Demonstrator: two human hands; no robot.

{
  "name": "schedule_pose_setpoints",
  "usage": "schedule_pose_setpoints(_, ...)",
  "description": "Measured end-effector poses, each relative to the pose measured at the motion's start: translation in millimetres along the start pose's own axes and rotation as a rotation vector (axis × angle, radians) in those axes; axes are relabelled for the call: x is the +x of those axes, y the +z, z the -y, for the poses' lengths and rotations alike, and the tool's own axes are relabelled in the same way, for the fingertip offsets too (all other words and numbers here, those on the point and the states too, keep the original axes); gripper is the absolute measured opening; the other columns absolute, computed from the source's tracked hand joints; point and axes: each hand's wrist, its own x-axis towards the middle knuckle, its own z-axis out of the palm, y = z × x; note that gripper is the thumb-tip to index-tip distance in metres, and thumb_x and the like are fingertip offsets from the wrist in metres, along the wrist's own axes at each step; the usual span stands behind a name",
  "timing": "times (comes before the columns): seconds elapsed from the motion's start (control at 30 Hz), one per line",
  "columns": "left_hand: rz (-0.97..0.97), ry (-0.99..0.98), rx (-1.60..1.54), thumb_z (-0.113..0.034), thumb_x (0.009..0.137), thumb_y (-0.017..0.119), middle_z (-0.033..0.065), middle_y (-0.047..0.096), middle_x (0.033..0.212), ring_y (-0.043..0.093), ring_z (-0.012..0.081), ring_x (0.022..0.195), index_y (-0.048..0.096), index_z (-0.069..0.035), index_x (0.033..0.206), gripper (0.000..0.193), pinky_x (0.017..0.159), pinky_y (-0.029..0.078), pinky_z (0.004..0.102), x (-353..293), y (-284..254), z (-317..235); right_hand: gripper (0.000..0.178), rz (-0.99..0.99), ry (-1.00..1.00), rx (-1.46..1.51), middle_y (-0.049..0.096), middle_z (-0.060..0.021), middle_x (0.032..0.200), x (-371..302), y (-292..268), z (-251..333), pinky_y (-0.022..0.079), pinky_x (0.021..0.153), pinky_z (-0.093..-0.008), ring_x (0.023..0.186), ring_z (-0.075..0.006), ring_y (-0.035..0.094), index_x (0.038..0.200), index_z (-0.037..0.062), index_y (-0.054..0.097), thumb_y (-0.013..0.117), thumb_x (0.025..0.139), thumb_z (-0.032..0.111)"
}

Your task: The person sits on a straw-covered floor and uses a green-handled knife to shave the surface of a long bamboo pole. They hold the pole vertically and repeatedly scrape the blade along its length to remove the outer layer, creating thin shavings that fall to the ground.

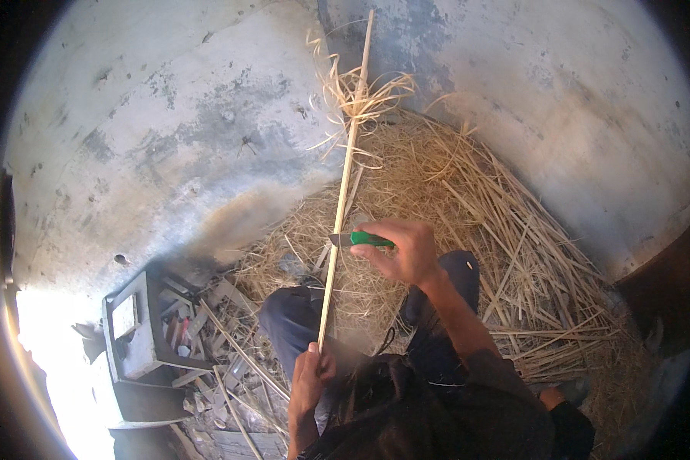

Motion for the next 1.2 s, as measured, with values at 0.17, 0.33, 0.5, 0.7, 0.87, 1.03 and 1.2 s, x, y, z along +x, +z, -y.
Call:
schedule_pose_setpoints(0.17,-0.019,-0.008,0.027,-0.051,0.12,0.032,-0.0021,0.036,0.068,0.033,0.011,0.063,0.045,-0.008,0.081,0.059,0.059,0.028,0.0313,-2,-4,-1,0.034,0.001,0.003,0.013,0.082,-0.0105,0.091,6,8,-11,0.061,0.063,-0.0315,0.073,-0.021,0.079,0.105,0.0057,0.084,0.088,0.091,0.036)
schedule_pose_setpoints(0.33,-0.022,-0.019,0.021,-0.053,0.119,0.031,-0.002,0.037,0.067,0.033,0.0112,0.061,0.043,-0.009,0.08,0.06,0.058,0.027,0.0315,-3,-7,4,0.036,0.012,-0.042,-0.007,0.082,-0.0086,0.089,14,11,-15,0.059,0.059,-0.0329,0.07,-0.0202,0.078,0.105,0.0077,0.084,0.088,0.091,0.041)
schedule_pose_setpoints(0.5,0.01,-0.066,0.045,-0.054,0.119,0.031,-0.0015,0.038,0.068,0.033,0.0108,0.062,0.042,-0.01,0.08,0.06,0.059,0.027,0.0309,-9,-11,18,0.036,-0.02,0.171,-0.158,0.081,-0.01,0.086,30,-2,-56,0.049,0.051,-0.0307,0.06,-0.0145,0.069,0.108,0.0025,0.084,0.082,0.098,0.037)
schedule_pose_setpoints(0.7,0.023,-0.119,0.034,-0.05,0.119,0.035,-0.0018,0.042,0.068,0.035,0.01,0.064,0.044,-0.01,0.08,0.057,0.06,0.029,0.0299,-21,-11,22,0.044,-0.08,0.142,-0.066,0.064,-0.0013,0.067,50,-12,-98,0.038,0.05,-0.0281,0.054,-0.0091,0.052,0.105,0.005,0.083,0.068,0.108,0.046)
schedule_pose_setpoints(0.87,-0.037,-0.127,0.032,-0.042,0.119,0.043,-0.0025,0.047,0.069,0.041,0.0079,0.065,0.05,-0.008,0.081,0.052,0.06,0.033,0.0277,-17,-13,15,0.051,0.074,0.627,0.557,0.05,0.0064,0.066,30,1,-83,0.031,0.048,-0.025,0.052,-0.0046,0.037,0.114,0.0065,0.078,0.051,0.116,0.05)
schedule_pose_setpoints(1.03,-0.089,0.168,0.12,-0.046,0.118,0.048,-0.0046,0.05,0.069,0.043,0.0041,0.06,0.062,-0.006,0.093,0.049,0.053,0.032,0.0242,3,-8,6,0.062,0.055,0.851,1.072,0.039,0.007,0.066,-29,40,-51,0.03,0.05,-0.0229,0.054,-0.0021,0.034,0.125,0.0042,0.069,0.037,0.118,0.057)
schedule_pose_setpoints(1.2,-0.188,0.119,0.009,-0.028,0.119,0.048,-0.0083,0.05,0.074,0.041,0.0013,0.068,0.071,0.0,0.108,0.038,0.06,0.033,0.0232,16,-1,-28,0.052,0.145,0.789,0.947,0.05,0.0057,0.072,-74,60,-12,0.034,0.052,-0.0244,0.057,-0.0041,0.038,0.125,0.0023,0.068,0.045,0.117,0.049)
